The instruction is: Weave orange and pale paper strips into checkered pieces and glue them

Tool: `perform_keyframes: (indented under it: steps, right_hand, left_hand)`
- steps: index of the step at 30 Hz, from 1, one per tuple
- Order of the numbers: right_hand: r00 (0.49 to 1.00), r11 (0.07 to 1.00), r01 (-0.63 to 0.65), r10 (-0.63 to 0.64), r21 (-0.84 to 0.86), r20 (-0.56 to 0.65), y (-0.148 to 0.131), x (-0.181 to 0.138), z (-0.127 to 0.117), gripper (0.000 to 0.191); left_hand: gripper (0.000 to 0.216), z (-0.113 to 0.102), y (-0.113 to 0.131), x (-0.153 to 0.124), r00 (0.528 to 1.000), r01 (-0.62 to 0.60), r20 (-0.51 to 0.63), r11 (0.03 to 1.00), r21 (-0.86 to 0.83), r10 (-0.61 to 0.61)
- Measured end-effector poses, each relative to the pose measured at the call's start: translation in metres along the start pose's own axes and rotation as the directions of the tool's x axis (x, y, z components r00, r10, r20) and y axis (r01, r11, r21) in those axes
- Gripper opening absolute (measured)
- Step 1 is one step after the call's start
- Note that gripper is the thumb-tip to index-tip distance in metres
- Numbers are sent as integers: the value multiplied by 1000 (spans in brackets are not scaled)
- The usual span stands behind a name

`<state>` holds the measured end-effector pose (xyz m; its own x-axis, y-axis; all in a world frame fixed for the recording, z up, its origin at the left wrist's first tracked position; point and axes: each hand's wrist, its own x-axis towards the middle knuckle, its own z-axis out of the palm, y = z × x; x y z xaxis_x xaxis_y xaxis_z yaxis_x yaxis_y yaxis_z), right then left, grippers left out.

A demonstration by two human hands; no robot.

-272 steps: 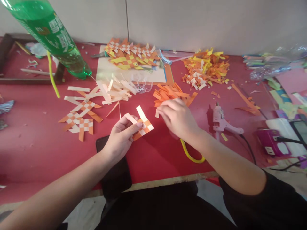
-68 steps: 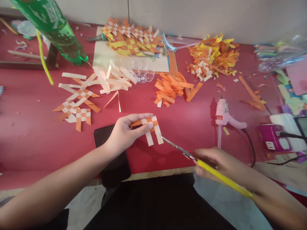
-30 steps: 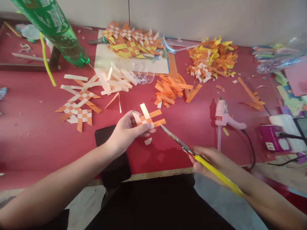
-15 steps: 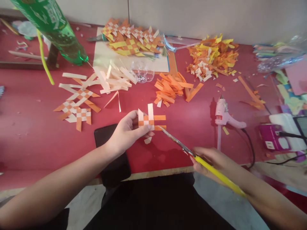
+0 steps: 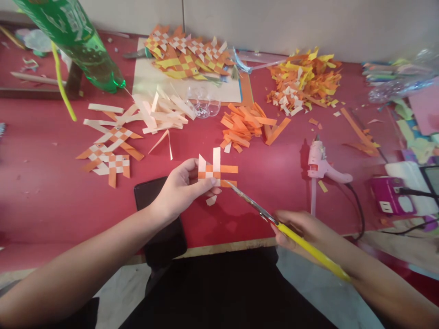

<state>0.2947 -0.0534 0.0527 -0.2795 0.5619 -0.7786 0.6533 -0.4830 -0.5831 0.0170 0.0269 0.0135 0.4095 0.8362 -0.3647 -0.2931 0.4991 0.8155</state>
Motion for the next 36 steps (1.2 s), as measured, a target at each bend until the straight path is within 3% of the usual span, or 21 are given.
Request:
perform_keyframes:
  steps: [7,36]
  right_hand:
    - [998,998,55,-55,0,-10,3,1,1,44]
    - [1000,1000,26,-26,0,-16,-7,-2,1,48]
  left_hand:
    - [18,1,0,0,1000,-14,7,1000,10,14]
    - [20,3,3,1,999,-2,-46,1000,-6,1]
